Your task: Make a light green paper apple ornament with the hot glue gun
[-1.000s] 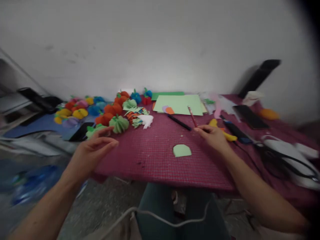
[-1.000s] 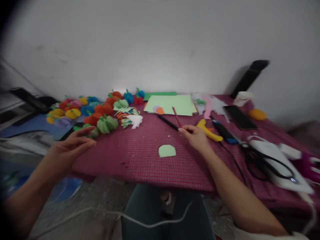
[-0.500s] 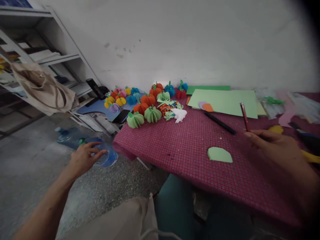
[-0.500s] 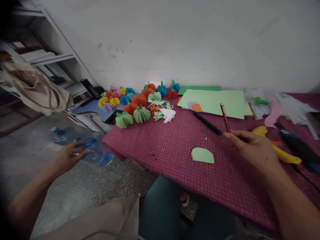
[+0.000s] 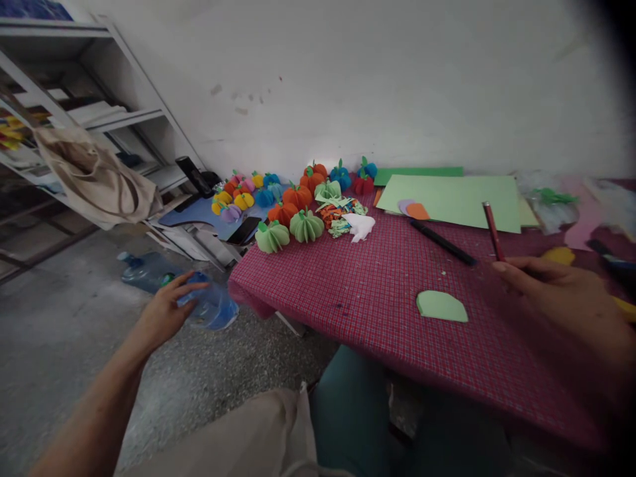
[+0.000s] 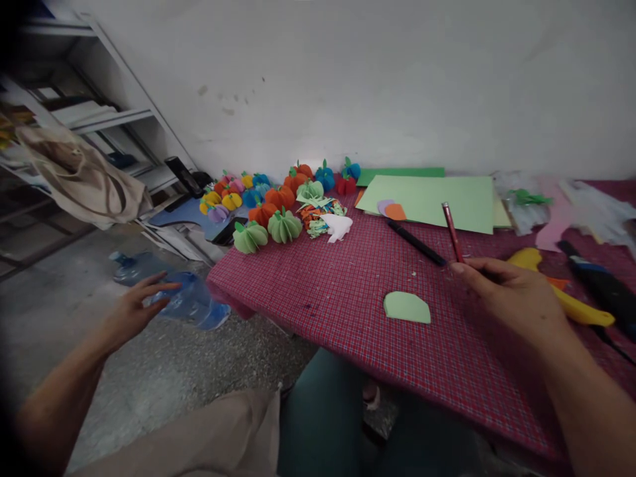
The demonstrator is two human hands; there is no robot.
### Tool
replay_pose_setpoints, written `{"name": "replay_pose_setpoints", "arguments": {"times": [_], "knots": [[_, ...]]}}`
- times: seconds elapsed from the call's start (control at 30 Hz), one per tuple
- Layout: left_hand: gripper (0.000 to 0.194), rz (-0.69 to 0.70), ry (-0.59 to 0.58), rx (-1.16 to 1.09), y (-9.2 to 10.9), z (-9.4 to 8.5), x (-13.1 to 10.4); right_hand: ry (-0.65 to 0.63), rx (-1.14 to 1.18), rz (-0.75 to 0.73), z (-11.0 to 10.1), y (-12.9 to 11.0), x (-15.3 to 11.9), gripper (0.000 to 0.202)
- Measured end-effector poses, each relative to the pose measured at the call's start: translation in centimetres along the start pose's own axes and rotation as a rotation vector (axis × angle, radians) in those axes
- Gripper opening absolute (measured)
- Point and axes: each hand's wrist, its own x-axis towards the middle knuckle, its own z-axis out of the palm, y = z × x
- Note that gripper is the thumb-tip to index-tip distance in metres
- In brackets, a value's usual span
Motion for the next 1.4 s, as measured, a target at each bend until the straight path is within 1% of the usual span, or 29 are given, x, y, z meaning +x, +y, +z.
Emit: {"name": "replay_pose_setpoints", "arguments": {"times": [0.07, 0.1, 0.17, 0.2, 0.23, 0.27, 0.3, 0.33, 0.37, 0.4, 0.43, 0.47, 0.53, 0.6, 0.63, 0.67, 0.7, 0.73, 0.83, 0.93, 1.03, 1.1, 1.13, 1.17, 1.2, 1.23, 1.3, 1.4], "knots": [[0.026, 0.000, -0.066, -0.177, 0.2, -0.2, -0.2, -0.003, -0.003, -0.008, 0.0, -0.1, 0.0, 0.023], [0.026, -0.029, -0.115, -0.248, 0.5, -0.3, -0.3, 0.001, 0.000, -0.010, 0.1, 0.0, 0.0, 0.021], [0.028, -0.110, -0.142, -0.316, 1.4, -0.3, -0.4, 0.007, 0.019, -0.029, 0.4, 0.6, 0.4, 0.021], [0.028, -0.137, -0.141, -0.333, 2.0, -0.1, -0.3, 0.011, 0.039, -0.048, 0.6, 1.0, 0.5, 0.023], [0.027, -0.146, -0.116, -0.342, 2.8, 0.3, -0.2, 0.009, 0.062, -0.095, 0.8, 1.4, 0.6, 0.025], [0.025, -0.116, -0.098, -0.342, 3.8, 0.9, -0.1, 0.011, 0.090, -0.151, 1.0, 1.7, 0.7, 0.026], [0.022, -0.048, -0.066, -0.330, 5.0, 1.6, 0.1, -0.013, 0.119, -0.201, 1.1, 1.8, 0.6, 0.028], [0.017, 0.075, -0.063, -0.311, 6.5, 2.5, 0.3, -0.012, 0.158, -0.231, 1.2, 1.8, 0.4, 0.031], [0.011, 0.187, -0.066, -0.306, 8.2, 3.6, 0.5, -0.055, 0.216, -0.254, 1.2, 1.7, 0.1, 0.033], [0.010, 0.278, -0.081, -0.314, 10.1, 4.7, 0.6, -0.094, 0.295, -0.268, 1.1, 1.4, -0.3, 0.037], [0.011, 0.369, -0.129, -0.342, 12.2, 5.9, 0.6, -0.149, 0.335, -0.287, 1.1, 1.1, -0.8, 0.037], [0.011, 0.454, -0.185, -0.366, 14.3, 7.2, 0.6, -0.188, 0.336, -0.313, 0.9, 0.8, -1.4, 0.032], [0.012, 0.597, -0.271, -0.407, 18.6, 9.7, 0.5, -0.256, 0.294, -0.334, 0.5, 0.2, -2.7, 0.024], [0.015, 0.687, -0.297, -0.426, 22.4, 11.9, 0.2, -0.309, 0.229, -0.330, -0.1, 0.2, -4.1, 0.018], [0.014, 0.722, -0.316, -0.448, 24.0, 12.9, 0.1, -0.326, 0.199, -0.327, -0.3, 0.5, -4.7, 0.017], [0.012, 0.746, -0.346, -0.483, 25.3, 13.8, 0.0, -0.329, 0.173, -0.317, -0.5, 0.9, -5.2, 0.017], [0.010, 0.764, -0.409, -0.529, 26.5, 14.5, 0.1, -0.327, 0.152, -0.304, -0.6, 1.4, -5.7, 0.017], [0.010, 0.755, -0.466, -0.601, 27.4, 15.1, 0.1, -0.323, 0.139, -0.285, -0.6, 1.9, -6.0, 0.018], [0.011, 0.636, -0.624, -0.872, 29.4, 16.3, 0.6, -0.299, 0.128, -0.235, -0.2, 3.5, -6.2, 0.018], [0.010, 0.459, -0.751, -1.059, 30.7, 17.0, 1.2, -0.215, 0.019, -0.242, 0.3, 4.2, -5.4, 0.017], [0.014, 0.343, -0.806, -1.122, 31.9, 17.5, 1.6, -0.150, -0.197, -0.273, 0.5, 3.8, -4.4, 0.013], [0.017, 0.327, -0.805, -1.122, 32.6, 17.8, 1.5, -0.085, -0.285, -0.313, 0.3, 3.0, -4.1, 0.009], [0.018, 0.335, -0.800, -1.115, 32.9, 18.0, 1.5, -0.046, -0.273, -0.344, 0.2, 2.4, -4.2, 0.009], [0.019, 0.349, -0.788, -1.105, 33.2, 18.2, 1.4, -0.011, -0.213, -0.379, 0.2, 1.8, -4.3, 0.010], [0.019, 0.368, -0.775, -1.093, 33.5, 18.4, 1.3, 0.006, -0.102, -0.416, 0.2, 1.1, -4.6, 0.011], [0.020, 0.392, -0.765, -1.080, 33.7, 18.6, 1.2, -0.003, 0.041, -0.436, 0.2, 0.4, -4.8, 0.014], [0.020, 0.442, -0.760, -1.059, 33.9, 18.9, 1.1, -0.063, 0.260, -0.444, 0.5, -0.8, -5.3, 0.015], [0.021, 0.490, -0.705, -1.023, 33.9, 19.3, 1.1, -0.133, 0.397, -0.422, 0.9, -1.6, -5.6, 0.011]]}}
